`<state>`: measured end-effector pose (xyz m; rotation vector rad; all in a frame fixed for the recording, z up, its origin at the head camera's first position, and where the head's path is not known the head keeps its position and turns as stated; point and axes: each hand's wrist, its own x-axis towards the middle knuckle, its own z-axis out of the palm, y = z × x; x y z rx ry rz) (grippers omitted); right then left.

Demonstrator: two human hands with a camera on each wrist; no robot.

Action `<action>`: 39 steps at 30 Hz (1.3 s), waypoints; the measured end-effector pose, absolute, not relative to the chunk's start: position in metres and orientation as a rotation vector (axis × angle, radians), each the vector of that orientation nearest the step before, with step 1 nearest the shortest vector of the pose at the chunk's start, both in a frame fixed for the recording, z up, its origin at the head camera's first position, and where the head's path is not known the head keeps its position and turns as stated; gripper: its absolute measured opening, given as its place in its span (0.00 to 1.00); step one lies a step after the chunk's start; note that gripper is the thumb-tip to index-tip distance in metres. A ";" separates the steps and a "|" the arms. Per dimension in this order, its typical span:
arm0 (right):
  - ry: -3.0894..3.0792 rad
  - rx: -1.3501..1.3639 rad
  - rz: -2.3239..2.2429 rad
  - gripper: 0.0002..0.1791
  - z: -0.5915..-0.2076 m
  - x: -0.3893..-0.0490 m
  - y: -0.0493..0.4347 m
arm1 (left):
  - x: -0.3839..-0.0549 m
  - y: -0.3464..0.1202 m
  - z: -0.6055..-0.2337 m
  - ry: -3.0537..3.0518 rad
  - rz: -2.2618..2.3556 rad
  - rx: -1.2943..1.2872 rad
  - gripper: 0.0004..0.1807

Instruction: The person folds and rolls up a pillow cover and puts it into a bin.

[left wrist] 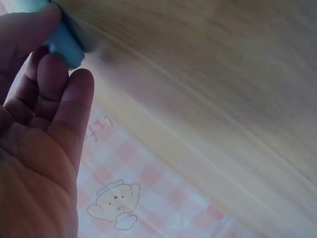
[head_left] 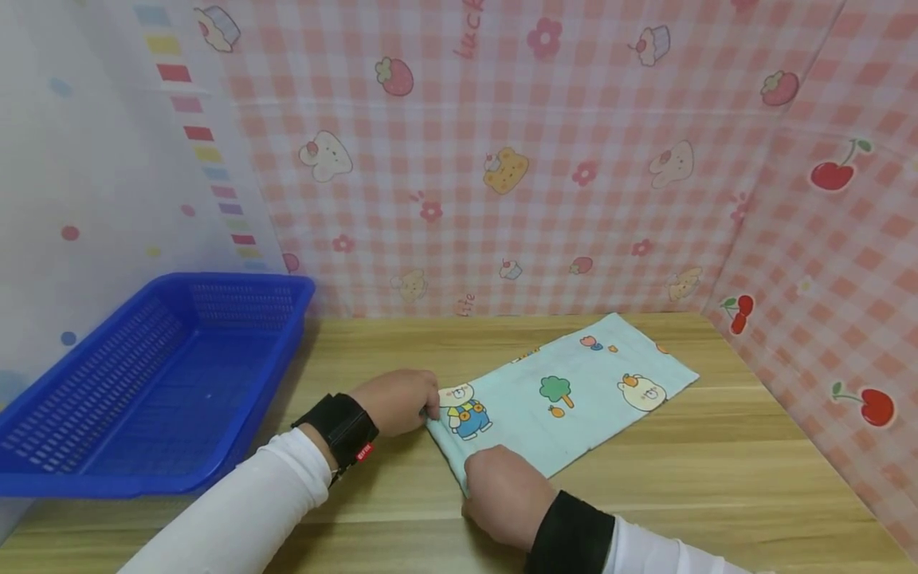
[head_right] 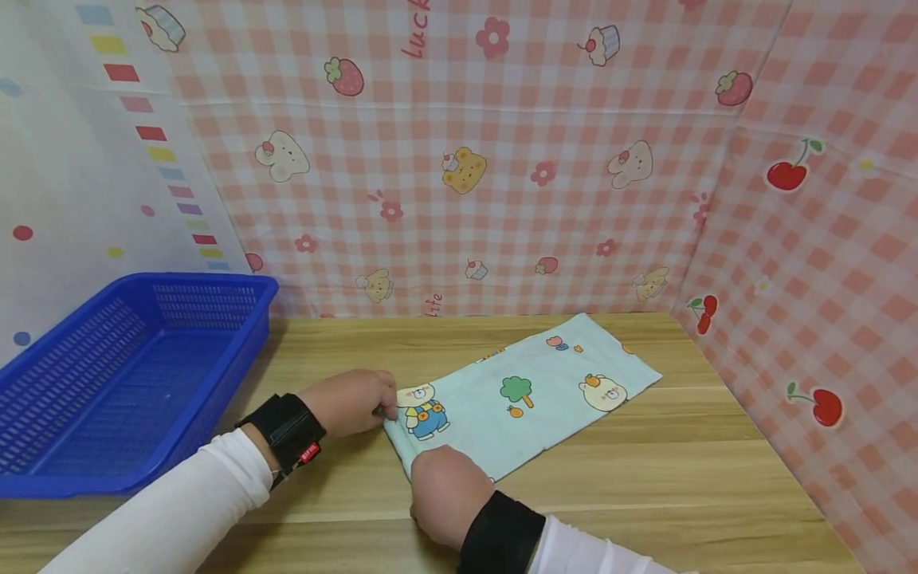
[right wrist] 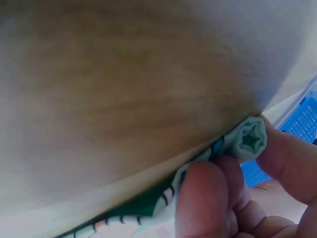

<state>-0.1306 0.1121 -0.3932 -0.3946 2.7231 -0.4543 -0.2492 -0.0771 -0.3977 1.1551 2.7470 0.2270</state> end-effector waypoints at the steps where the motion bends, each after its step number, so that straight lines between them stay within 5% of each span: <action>1: 2.733 -0.404 -0.444 0.08 -0.393 -0.130 0.112 | -0.249 -0.078 -0.397 2.747 0.224 1.164 0.08; 27: 2.424 -0.191 -0.765 0.12 -0.397 -0.159 0.142 | -0.265 -0.059 -0.394 2.664 0.305 0.889 0.12; 33: 2.475 -0.175 -0.801 0.13 -0.398 -0.155 0.141 | -0.258 -0.064 -0.396 2.729 0.312 1.001 0.09; 39: 2.691 -0.437 -0.578 0.10 -0.398 -0.139 0.131 | -0.255 -0.073 -0.401 2.753 0.221 1.171 0.10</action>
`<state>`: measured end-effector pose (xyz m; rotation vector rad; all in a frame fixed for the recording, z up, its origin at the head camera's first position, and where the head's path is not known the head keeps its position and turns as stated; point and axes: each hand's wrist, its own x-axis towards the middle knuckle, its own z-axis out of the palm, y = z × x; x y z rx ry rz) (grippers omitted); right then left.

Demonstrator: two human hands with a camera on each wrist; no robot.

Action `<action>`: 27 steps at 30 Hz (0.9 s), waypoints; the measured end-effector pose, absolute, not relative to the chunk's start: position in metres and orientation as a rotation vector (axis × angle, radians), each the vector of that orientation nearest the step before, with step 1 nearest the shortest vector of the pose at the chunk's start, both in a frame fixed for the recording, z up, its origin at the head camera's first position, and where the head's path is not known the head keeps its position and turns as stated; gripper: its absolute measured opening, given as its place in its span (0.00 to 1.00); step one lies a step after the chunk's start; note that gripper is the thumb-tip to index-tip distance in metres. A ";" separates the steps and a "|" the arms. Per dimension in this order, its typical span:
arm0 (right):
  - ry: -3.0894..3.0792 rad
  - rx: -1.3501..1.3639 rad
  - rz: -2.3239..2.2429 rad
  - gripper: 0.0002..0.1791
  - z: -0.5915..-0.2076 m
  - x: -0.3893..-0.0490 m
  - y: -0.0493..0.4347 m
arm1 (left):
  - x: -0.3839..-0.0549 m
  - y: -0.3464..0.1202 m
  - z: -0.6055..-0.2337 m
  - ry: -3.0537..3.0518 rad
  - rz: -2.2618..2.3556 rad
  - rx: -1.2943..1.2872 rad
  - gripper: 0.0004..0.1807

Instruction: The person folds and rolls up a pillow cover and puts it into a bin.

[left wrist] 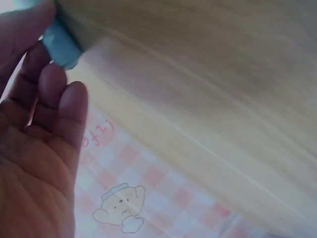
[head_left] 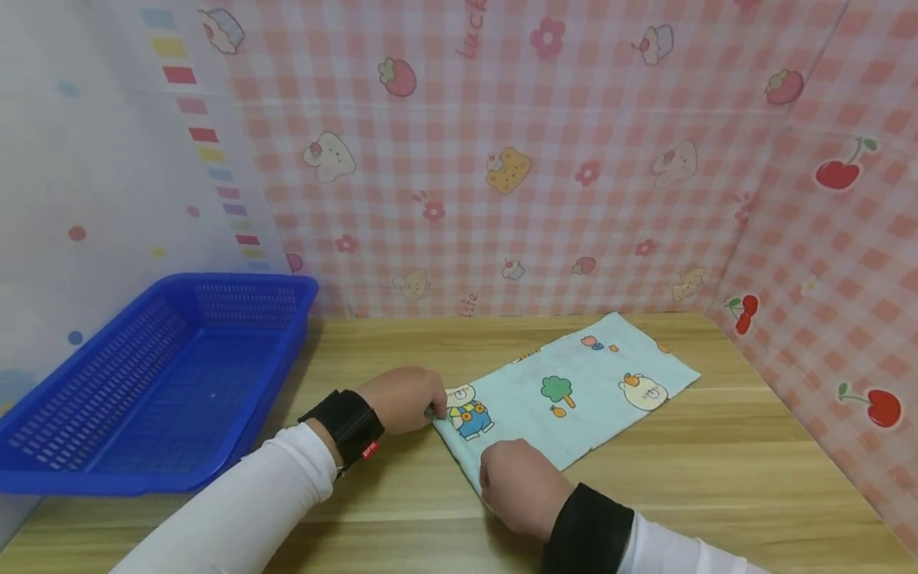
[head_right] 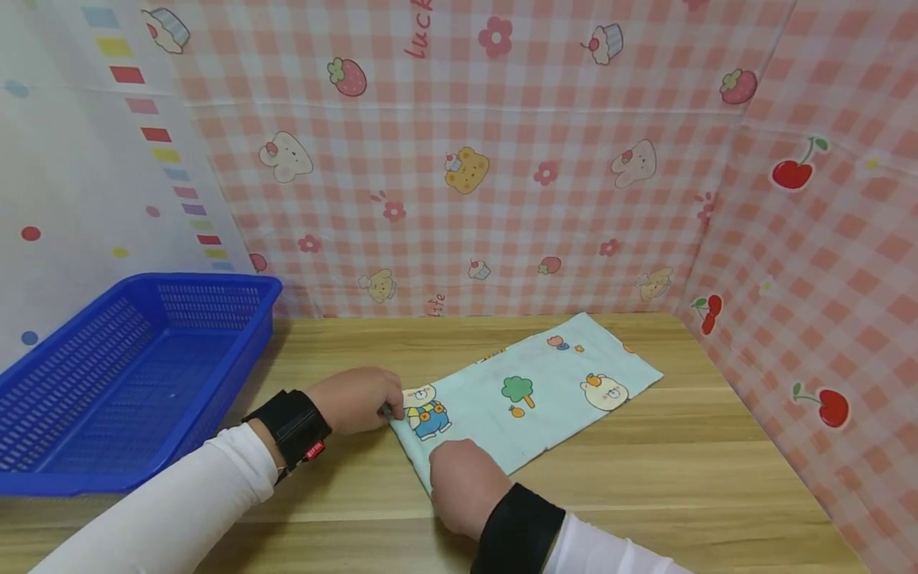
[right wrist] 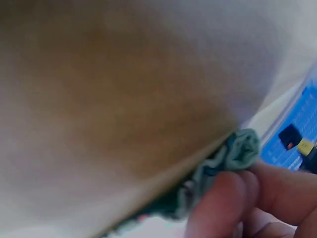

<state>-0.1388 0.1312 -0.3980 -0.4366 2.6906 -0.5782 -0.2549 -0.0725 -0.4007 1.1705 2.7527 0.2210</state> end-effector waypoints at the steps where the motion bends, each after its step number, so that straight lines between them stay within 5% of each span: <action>1: 2.717 -0.479 -0.517 0.09 -0.398 -0.136 0.129 | -0.255 -0.073 -0.401 2.755 0.209 1.193 0.09; 9: 2.772 -0.447 -0.405 0.08 -0.397 -0.130 0.125 | -0.255 -0.076 -0.403 2.761 0.156 1.348 0.06; 27: 2.497 -0.251 -0.734 0.12 -0.392 -0.150 0.146 | -0.266 -0.067 -0.399 2.650 0.147 1.140 0.07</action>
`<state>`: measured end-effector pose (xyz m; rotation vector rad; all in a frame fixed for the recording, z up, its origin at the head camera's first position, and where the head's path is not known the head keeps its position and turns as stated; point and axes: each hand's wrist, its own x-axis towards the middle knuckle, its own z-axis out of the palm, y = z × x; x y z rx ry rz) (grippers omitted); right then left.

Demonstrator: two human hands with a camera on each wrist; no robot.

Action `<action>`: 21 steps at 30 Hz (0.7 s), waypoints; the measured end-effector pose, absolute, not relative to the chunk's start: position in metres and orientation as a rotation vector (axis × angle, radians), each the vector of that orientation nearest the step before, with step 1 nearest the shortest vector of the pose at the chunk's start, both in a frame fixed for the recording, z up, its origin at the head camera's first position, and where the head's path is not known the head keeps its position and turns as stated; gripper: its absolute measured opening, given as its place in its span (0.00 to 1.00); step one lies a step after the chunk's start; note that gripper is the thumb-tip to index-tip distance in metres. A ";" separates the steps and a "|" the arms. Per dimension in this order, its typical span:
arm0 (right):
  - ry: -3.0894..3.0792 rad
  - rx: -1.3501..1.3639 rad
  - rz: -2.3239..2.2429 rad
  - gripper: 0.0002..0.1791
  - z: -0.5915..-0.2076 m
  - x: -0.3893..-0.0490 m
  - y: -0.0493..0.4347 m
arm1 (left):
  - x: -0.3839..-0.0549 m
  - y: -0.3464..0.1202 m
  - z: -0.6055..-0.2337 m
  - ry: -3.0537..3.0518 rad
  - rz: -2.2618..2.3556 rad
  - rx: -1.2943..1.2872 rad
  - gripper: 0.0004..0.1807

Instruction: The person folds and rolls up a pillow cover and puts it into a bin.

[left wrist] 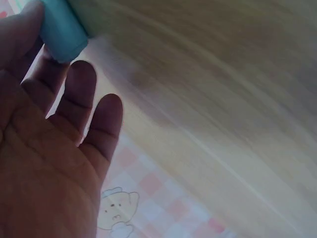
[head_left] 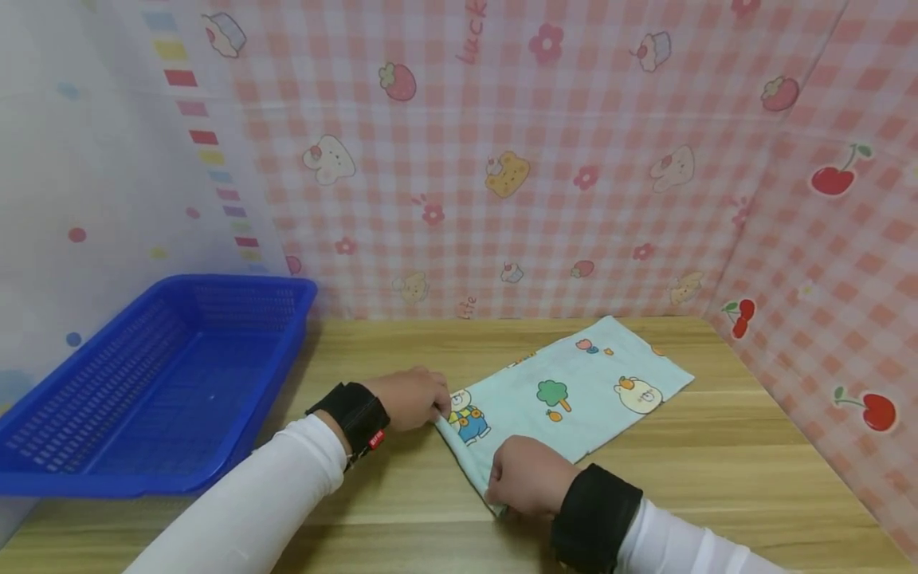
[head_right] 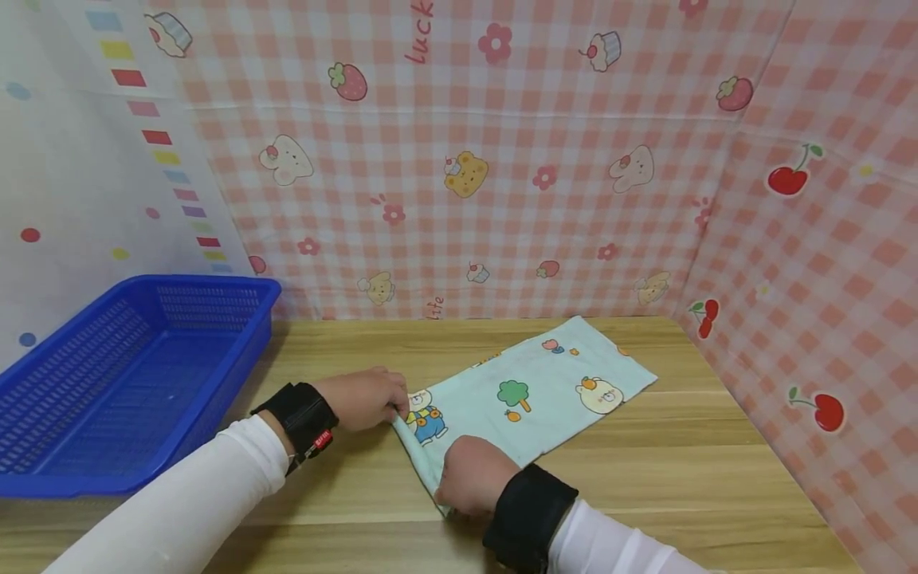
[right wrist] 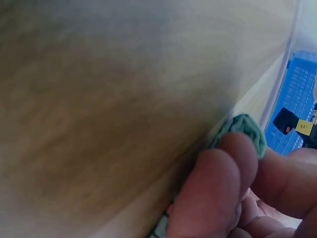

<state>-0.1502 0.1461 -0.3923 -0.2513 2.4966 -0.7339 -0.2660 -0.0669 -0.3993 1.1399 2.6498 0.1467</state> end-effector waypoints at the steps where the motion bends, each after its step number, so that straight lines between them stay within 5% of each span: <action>1: 2.481 -0.230 -0.744 0.11 -0.393 -0.151 0.147 | -0.267 -0.066 -0.399 2.636 0.183 1.109 0.08; 10: 2.508 -0.192 -0.780 0.14 -0.395 -0.153 0.153 | -0.269 -0.055 -0.397 2.636 0.335 0.925 0.12; 21: 2.798 -0.528 -0.405 0.06 -0.393 -0.130 0.133 | -0.256 -0.070 -0.398 2.747 0.233 1.206 0.08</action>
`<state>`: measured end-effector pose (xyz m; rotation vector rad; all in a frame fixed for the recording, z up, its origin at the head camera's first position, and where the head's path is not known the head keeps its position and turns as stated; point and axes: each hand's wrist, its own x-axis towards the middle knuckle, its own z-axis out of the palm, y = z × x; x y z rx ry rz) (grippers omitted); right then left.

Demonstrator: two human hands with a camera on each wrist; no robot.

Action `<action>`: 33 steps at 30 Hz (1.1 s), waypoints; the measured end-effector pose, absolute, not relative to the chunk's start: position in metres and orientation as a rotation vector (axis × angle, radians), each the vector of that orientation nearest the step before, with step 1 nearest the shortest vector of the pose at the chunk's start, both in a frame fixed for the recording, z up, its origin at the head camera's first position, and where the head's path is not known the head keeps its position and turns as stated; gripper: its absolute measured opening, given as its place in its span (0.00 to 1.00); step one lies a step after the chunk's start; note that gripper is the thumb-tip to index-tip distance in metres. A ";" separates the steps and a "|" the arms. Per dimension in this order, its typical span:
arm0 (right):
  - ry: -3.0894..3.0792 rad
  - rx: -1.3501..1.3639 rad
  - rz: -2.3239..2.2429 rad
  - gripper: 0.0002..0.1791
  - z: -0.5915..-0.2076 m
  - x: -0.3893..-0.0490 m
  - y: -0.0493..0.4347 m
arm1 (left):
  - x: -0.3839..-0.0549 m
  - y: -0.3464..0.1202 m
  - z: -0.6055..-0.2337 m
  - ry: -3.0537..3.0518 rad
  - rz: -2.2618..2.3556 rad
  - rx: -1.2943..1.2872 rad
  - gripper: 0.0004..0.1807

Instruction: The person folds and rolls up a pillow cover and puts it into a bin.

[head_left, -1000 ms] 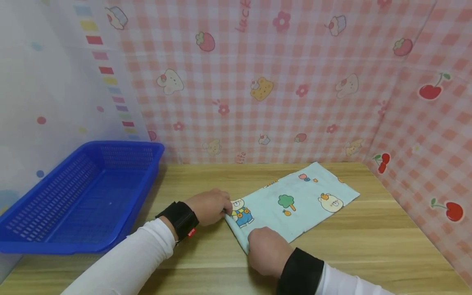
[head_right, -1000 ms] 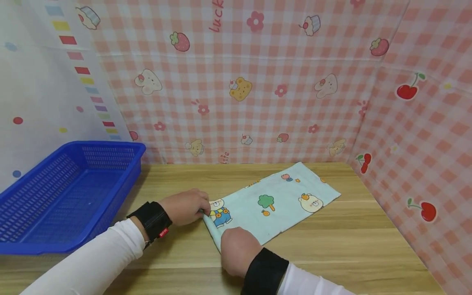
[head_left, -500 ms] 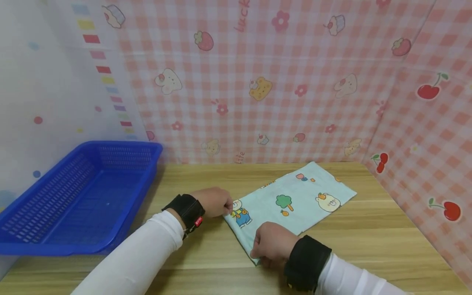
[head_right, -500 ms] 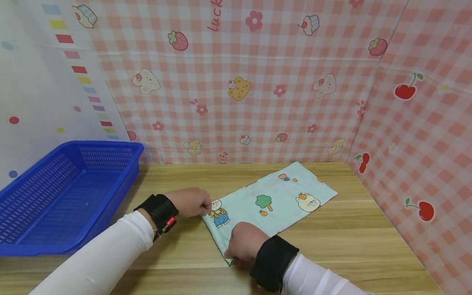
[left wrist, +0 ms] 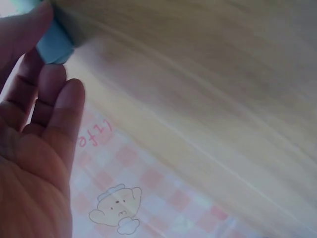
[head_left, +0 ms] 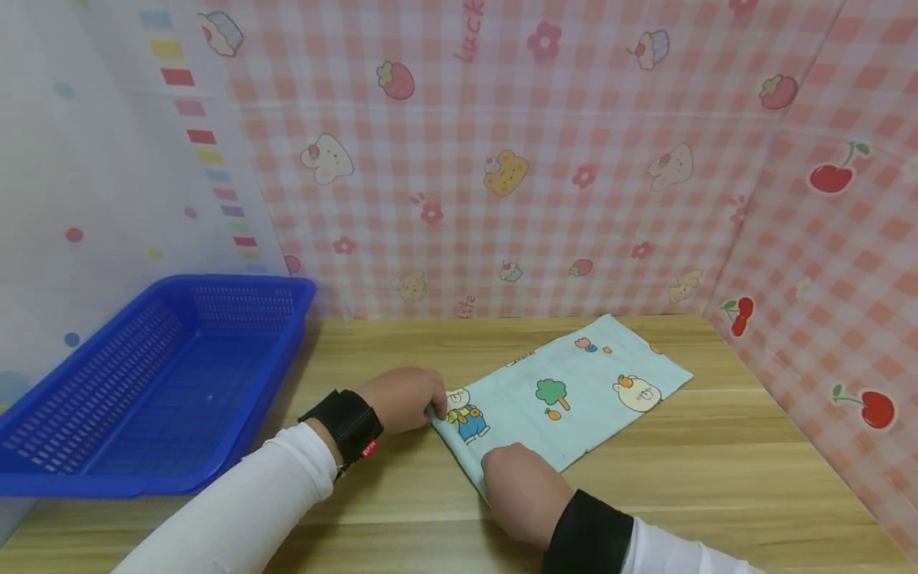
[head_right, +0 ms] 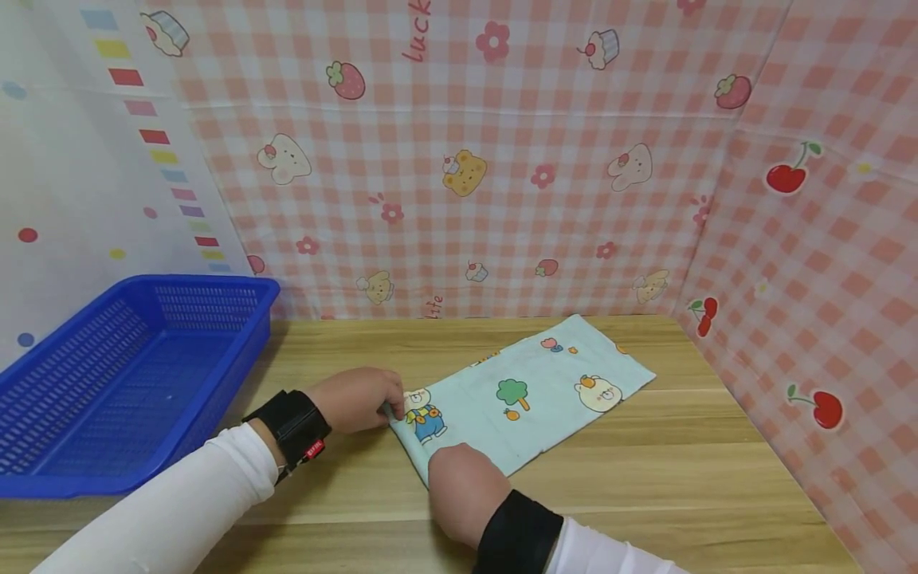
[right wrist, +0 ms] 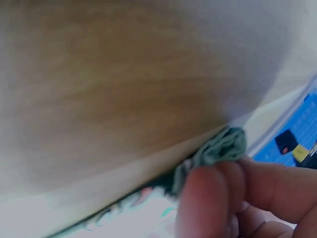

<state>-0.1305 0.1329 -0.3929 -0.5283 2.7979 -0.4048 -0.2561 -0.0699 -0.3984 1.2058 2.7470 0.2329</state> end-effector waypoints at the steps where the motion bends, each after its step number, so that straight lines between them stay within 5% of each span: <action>1: 2.817 -0.569 -0.361 0.06 -0.393 -0.128 0.132 | -0.255 -0.071 -0.398 2.745 0.221 1.232 0.09; 9: 2.873 -0.714 -0.196 0.07 -0.395 -0.118 0.126 | -0.256 -0.073 -0.400 2.742 0.173 1.347 0.08; 19: 2.706 -0.543 -0.360 0.08 -0.410 -0.141 0.135 | -0.258 -0.073 -0.405 2.685 0.216 1.328 0.07; 33: 2.407 -0.167 -0.756 0.11 -0.394 -0.154 0.154 | -0.269 -0.064 -0.403 2.609 0.436 0.887 0.10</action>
